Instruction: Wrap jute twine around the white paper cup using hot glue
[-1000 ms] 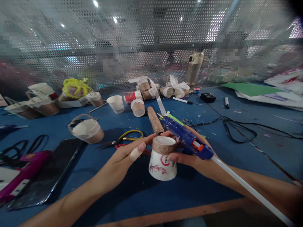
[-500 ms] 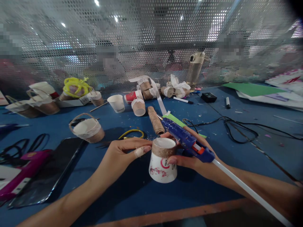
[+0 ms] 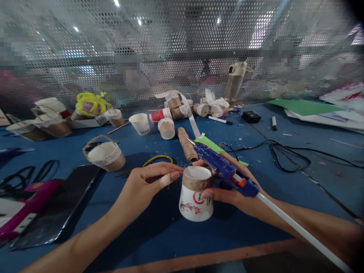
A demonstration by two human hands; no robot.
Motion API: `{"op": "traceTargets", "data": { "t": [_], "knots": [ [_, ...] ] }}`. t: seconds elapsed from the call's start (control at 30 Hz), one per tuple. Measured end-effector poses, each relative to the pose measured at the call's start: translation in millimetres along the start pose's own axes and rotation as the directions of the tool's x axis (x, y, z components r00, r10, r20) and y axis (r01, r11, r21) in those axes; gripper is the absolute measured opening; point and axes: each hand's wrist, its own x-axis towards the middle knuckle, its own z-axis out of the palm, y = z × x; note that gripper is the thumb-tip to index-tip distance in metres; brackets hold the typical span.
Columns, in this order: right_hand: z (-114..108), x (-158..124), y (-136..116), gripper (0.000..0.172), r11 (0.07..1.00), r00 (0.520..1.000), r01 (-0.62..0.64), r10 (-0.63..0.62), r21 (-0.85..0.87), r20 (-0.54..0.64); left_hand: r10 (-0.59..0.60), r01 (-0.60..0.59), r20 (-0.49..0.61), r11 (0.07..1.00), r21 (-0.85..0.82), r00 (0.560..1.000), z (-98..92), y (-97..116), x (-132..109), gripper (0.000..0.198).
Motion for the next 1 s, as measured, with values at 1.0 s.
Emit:
{"op": "traceTargets", "data": {
  "t": [1.0],
  "knots": [
    [0.0, -0.7, 0.6, 0.048, 1.0, 1.0, 0.018, -0.018, -0.007, 0.0, -0.049, 0.05, 0.018, 0.998, -0.038, 0.999, -1.4, -7.7, 0.8, 0.016]
  ]
}}
